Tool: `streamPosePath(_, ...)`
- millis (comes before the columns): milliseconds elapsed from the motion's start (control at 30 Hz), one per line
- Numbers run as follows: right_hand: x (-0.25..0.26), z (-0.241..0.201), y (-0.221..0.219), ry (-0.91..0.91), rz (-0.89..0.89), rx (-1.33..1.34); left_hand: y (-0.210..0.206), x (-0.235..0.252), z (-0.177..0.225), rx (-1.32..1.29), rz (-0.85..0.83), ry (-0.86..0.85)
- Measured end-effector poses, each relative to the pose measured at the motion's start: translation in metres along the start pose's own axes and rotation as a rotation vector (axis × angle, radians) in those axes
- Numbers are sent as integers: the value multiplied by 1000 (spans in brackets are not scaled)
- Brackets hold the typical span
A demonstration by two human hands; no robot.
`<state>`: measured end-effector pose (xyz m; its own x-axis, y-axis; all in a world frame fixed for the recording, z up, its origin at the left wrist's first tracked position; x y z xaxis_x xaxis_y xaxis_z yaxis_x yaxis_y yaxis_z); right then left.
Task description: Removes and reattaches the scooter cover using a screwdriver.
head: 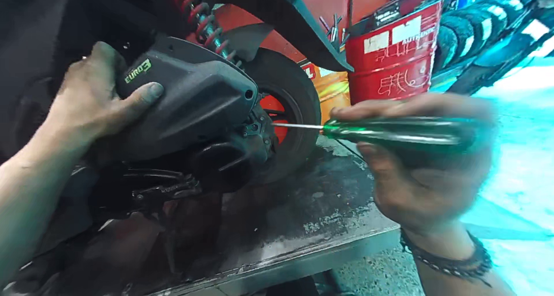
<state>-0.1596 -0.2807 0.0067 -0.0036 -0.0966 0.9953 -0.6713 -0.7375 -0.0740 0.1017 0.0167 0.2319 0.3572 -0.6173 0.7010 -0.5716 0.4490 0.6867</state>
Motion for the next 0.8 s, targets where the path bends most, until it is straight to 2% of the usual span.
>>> streamPosePath(100, 21, -18, -12, 185, 57, -122, 4, -4, 21, 11, -25, 33)
streamPosePath(267, 28, -10, -52, 363, 55, -209, 5, -4, 22, -12, -15, 47)
streamPosePath(367, 33, -10, -53, 360, 79, -208, 5, -3, 21, -17, -14, 35)
streamPosePath(500, 40, -1, -65, 360, 24, -331, 4, -2, 20, -14, -19, 20)
streamPosePath(667, 50, 0, -89, 453, -16, -460, 6, -2, 20, -22, -20, 5)
streamPosePath(733, 53, -6, -92, 392, -54, -457, 6, -3, 18, -31, -18, 14)
streamPosePath(800, 63, -11, -88, 257, -96, -503, 5, -3, 15, -33, -21, 10)
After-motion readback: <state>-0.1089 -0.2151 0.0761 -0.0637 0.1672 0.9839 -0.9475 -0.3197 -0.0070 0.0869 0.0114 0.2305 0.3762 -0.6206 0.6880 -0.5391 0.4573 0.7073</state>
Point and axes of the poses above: each hand's wrist, its own x-axis towards the middle knuckle, its own y-axis out of the back of the hand, z = x × y, the point moved 5 cm from there along x, towards the middle knuckle, and after that the axes turned 6 degrees about -x, right-handed, at the moved point
